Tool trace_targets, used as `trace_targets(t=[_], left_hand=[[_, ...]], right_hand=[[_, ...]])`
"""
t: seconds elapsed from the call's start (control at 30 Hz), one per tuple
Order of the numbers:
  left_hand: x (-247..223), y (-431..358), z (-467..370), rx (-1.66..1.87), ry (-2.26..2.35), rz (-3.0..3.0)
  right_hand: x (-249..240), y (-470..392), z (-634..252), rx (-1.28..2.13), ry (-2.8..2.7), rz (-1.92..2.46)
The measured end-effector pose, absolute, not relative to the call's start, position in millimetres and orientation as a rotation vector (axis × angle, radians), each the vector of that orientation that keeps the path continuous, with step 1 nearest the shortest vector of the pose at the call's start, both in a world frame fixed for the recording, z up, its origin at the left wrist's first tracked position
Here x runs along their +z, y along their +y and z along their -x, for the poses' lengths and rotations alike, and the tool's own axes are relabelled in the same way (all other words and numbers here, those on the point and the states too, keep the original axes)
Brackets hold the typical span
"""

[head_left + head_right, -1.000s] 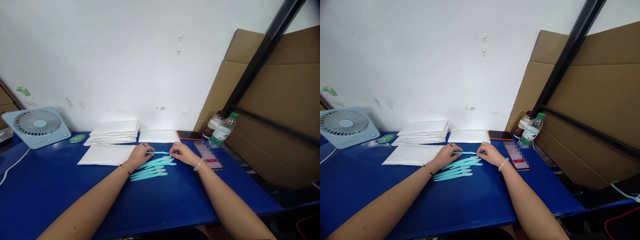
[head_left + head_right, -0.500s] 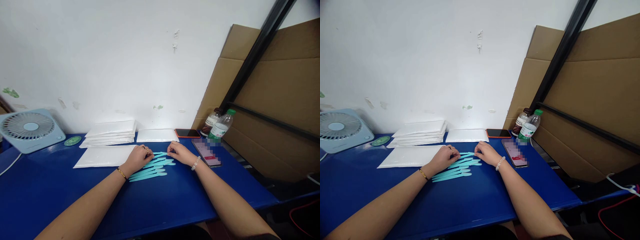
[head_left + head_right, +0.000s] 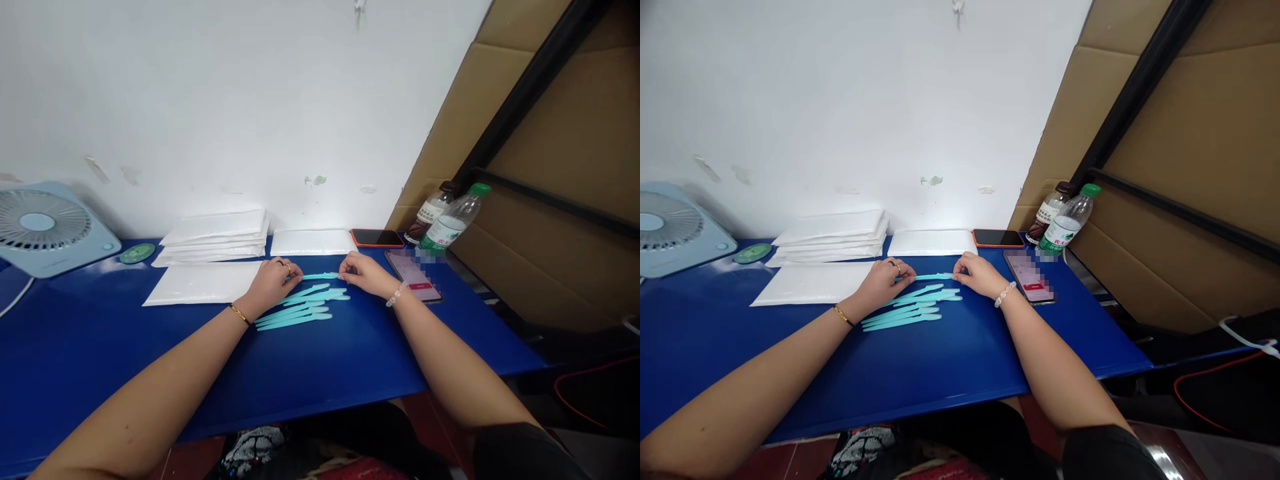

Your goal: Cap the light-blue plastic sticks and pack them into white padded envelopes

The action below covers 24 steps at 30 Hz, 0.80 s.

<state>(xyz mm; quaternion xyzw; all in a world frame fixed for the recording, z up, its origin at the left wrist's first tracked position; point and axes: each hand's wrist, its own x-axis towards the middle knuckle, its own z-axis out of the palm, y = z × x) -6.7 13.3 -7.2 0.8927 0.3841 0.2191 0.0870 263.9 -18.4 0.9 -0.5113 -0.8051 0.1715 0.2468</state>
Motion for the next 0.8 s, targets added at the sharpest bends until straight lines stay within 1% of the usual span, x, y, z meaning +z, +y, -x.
trace_targets(t=[0.1, 0.23, 0.3, 0.47, 0.8], left_hand=[[-9.6, 14.7, 6.9, 0.649, 1.151, -2.624], [-11.0, 14.1, 5.5, 0.642, 1.196, -2.612], [-10.3, 12.8, 4.6, 0.659, 1.205, -2.609], [-2.9, 5.6, 3.3, 0.704, 1.202, -2.617], [6.5, -6.5, 0.6, 0.395, 1.167, -2.695]], right_hand=[[-1.3, -15.0, -274.9, 0.455, -2.157, 1.495], [0.7, -14.3, -282.2, 0.35, -2.139, 1.577], [4.3, -17.4, -279.8, 0.335, -2.143, 1.529], [7.8, -26.6, -262.4, 0.502, -2.263, 1.333], [1.8, -27.7, -248.0, 0.529, -2.268, 1.273]])
